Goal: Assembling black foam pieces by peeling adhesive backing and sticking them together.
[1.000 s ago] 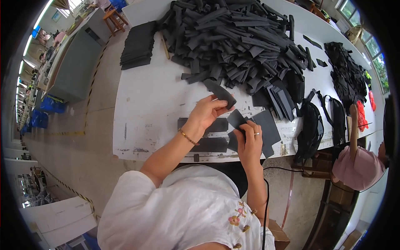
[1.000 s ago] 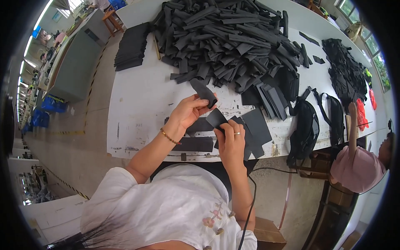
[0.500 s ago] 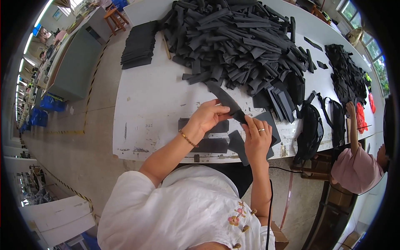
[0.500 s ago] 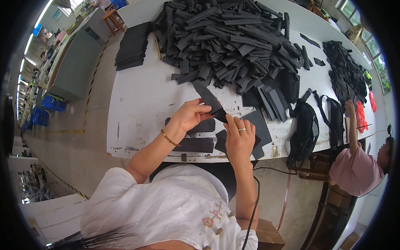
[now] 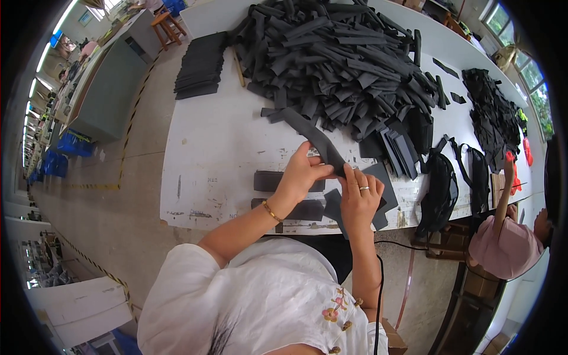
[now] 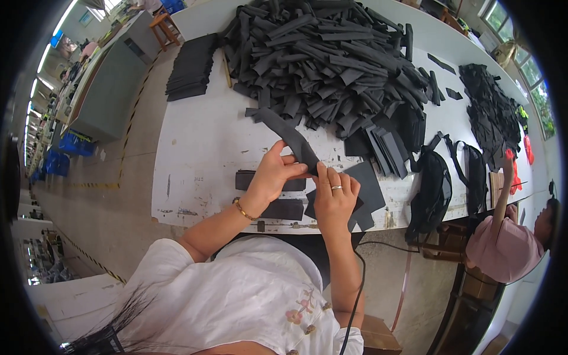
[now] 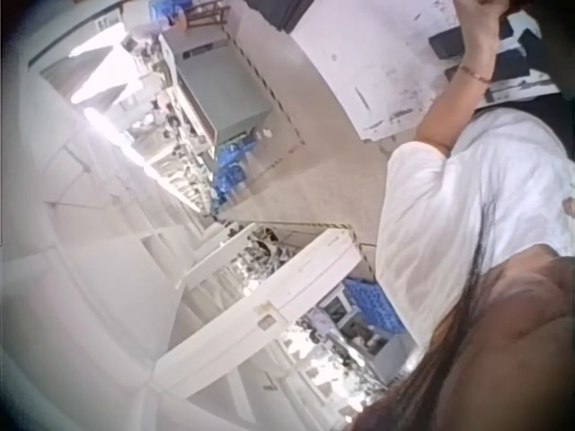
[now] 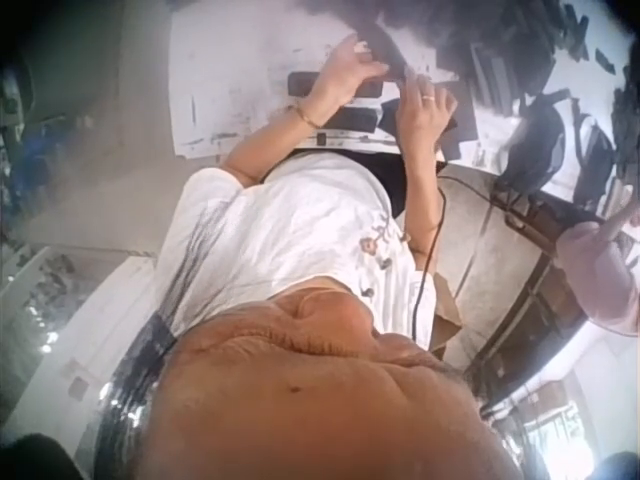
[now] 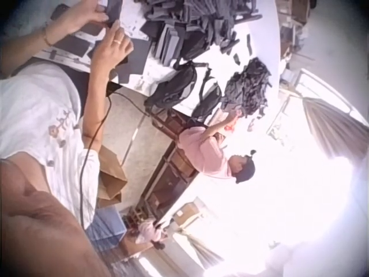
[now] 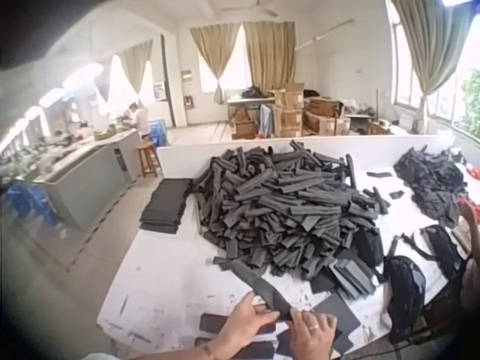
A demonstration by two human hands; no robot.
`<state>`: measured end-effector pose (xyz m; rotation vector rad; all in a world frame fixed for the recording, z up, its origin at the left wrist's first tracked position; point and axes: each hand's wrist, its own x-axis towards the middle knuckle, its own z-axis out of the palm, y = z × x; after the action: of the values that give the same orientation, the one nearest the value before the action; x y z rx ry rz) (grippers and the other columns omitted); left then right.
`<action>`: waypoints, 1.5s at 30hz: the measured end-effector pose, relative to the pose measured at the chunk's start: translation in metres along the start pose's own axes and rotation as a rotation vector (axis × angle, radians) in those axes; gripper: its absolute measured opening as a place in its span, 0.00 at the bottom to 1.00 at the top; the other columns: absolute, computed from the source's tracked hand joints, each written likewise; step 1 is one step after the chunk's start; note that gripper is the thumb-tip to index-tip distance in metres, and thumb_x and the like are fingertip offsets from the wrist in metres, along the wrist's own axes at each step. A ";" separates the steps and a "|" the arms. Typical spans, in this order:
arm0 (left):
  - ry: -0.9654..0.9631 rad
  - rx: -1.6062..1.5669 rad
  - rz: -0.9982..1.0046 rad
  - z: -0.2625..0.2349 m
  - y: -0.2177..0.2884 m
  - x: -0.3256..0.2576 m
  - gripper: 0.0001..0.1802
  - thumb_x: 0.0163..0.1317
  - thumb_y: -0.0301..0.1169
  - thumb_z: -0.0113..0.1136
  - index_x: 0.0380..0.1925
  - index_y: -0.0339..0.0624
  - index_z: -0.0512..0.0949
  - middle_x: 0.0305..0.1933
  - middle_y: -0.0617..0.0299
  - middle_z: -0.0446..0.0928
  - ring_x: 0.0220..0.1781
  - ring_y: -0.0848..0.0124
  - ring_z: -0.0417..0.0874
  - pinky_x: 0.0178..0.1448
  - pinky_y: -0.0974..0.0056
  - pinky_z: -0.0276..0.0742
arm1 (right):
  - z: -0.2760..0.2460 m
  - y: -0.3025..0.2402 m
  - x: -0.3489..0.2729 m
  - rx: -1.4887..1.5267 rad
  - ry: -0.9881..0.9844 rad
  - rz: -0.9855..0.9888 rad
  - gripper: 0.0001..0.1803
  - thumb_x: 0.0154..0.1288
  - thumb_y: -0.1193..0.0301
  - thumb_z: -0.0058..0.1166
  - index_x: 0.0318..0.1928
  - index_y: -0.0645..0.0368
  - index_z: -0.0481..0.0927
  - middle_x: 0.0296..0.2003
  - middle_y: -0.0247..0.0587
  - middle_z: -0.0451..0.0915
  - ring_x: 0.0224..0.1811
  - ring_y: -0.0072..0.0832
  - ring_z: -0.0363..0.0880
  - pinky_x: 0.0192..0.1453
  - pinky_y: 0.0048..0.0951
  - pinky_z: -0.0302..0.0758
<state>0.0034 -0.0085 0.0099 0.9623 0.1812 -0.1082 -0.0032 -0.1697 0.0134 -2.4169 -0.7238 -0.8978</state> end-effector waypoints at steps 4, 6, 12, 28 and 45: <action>0.052 0.153 0.064 0.003 -0.006 -0.004 0.33 0.57 0.15 0.60 0.63 0.32 0.59 0.48 0.48 0.81 0.48 0.67 0.83 0.50 0.68 0.81 | 0.015 -0.008 -0.007 0.090 -0.018 0.110 0.26 0.57 0.75 0.66 0.57 0.58 0.76 0.43 0.44 0.78 0.41 0.40 0.78 0.50 0.38 0.71; -0.032 -0.194 0.038 0.005 -0.002 -0.005 0.36 0.60 0.19 0.60 0.67 0.35 0.56 0.49 0.50 0.81 0.52 0.68 0.81 0.54 0.68 0.78 | 0.017 -0.019 -0.013 0.406 -0.025 0.318 0.27 0.57 0.75 0.66 0.58 0.60 0.74 0.43 0.47 0.78 0.44 0.43 0.77 0.51 0.39 0.73; -0.048 -0.237 -0.038 -0.007 -0.008 0.005 0.16 0.72 0.33 0.51 0.54 0.35 0.74 0.48 0.51 0.82 0.55 0.65 0.81 0.62 0.63 0.74 | 0.006 -0.024 -0.029 0.386 -0.273 0.317 0.28 0.53 0.81 0.64 0.54 0.61 0.69 0.50 0.55 0.72 0.51 0.52 0.73 0.52 0.45 0.73; -0.135 -0.254 -0.109 -0.002 -0.017 -0.009 0.16 0.71 0.35 0.54 0.53 0.39 0.76 0.57 0.50 0.79 0.61 0.62 0.78 0.62 0.59 0.75 | 0.017 -0.020 -0.010 0.524 -0.248 0.288 0.11 0.58 0.81 0.63 0.40 0.63 0.76 0.42 0.50 0.77 0.39 0.44 0.79 0.37 0.37 0.77; -0.070 -0.414 0.135 0.002 0.009 -0.006 0.13 0.73 0.36 0.52 0.48 0.39 0.76 0.43 0.56 0.84 0.64 0.54 0.76 0.68 0.55 0.71 | 0.010 -0.019 0.015 0.529 -0.056 0.034 0.11 0.51 0.84 0.65 0.35 0.63 0.78 0.37 0.43 0.79 0.31 0.38 0.79 0.32 0.33 0.75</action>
<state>-0.0010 -0.0052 0.0194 0.5550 0.0693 0.0202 -0.0007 -0.1455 0.0214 -1.9802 -0.8182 -0.5387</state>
